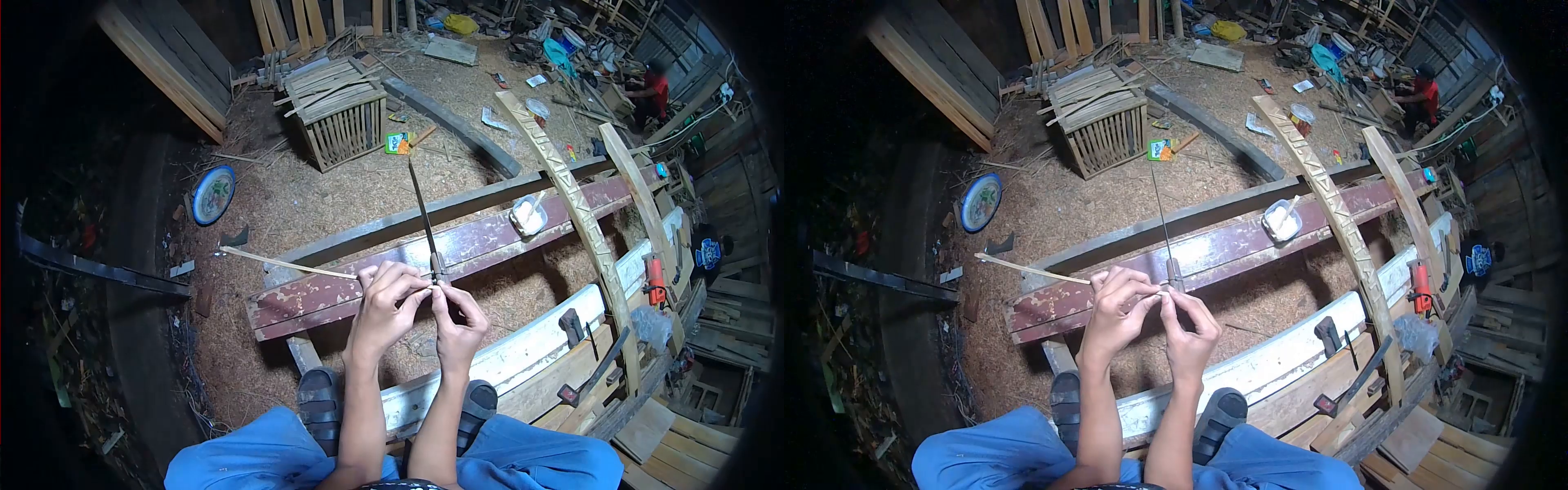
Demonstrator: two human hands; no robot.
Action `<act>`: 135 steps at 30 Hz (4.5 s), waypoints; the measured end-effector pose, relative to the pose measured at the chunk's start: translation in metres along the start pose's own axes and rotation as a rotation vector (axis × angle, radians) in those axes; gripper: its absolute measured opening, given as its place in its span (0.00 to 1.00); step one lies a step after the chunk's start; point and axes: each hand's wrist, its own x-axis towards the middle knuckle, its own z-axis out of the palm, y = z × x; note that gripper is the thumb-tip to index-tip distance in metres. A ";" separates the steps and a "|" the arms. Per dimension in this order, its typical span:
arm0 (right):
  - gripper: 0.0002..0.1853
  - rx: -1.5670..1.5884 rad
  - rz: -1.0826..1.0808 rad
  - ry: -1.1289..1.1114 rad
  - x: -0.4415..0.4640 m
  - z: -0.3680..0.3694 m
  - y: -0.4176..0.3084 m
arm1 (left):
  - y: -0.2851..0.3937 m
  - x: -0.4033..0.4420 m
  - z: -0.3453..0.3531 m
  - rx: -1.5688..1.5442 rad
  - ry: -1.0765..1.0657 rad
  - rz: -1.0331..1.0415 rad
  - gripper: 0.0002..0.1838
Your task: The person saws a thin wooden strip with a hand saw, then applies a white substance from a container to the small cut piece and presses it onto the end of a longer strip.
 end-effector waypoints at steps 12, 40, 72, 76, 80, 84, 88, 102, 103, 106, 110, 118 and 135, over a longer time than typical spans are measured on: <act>0.08 -0.048 -0.052 0.030 0.008 0.027 0.024 | -0.029 0.007 0.005 -0.021 -0.024 -0.102 0.08; 0.28 -0.272 0.143 0.114 -0.005 0.042 0.080 | -0.144 -0.028 0.054 -0.091 0.042 -0.472 0.05; 0.14 -0.136 0.122 -0.024 -0.055 0.066 0.129 | -0.197 -0.044 0.093 0.211 0.031 -0.626 0.06; 0.14 -0.219 0.044 -0.039 -0.053 0.067 0.128 | -0.207 -0.050 0.099 0.170 0.073 -0.558 0.07; 0.13 -0.187 0.147 -0.012 -0.072 0.065 0.118 | -0.213 -0.050 0.097 0.230 0.023 -0.582 0.07; 0.12 -0.203 0.076 -0.011 -0.062 0.066 0.124 | -0.217 -0.054 0.101 0.253 0.024 -0.568 0.08; 0.13 -0.216 0.104 -0.030 -0.063 0.058 0.113 | -0.219 -0.049 0.100 0.251 -0.008 -0.613 0.08; 0.11 -0.184 0.109 -0.004 -0.068 0.057 0.121 | -0.221 -0.048 0.103 0.194 0.051 -0.585 0.07; 0.11 -0.154 0.142 -0.019 -0.072 0.053 0.120 | -0.218 -0.045 0.101 0.216 0.015 -0.622 0.07; 0.11 -0.136 0.179 -0.012 -0.072 0.052 0.116 | -0.213 -0.045 0.101 0.222 0.022 -0.651 0.07; 0.11 -0.152 0.094 -0.039 -0.051 0.056 0.114 | -0.223 -0.049 0.103 0.217 0.018 -0.608 0.09; 0.13 -0.211 0.072 -0.019 -0.051 0.063 0.112 | -0.213 -0.050 0.103 0.237 0.011 -0.634 0.08; 0.13 -0.194 0.185 0.031 -0.074 0.065 0.112 | -0.220 -0.048 0.103 0.216 0.012 -0.640 0.08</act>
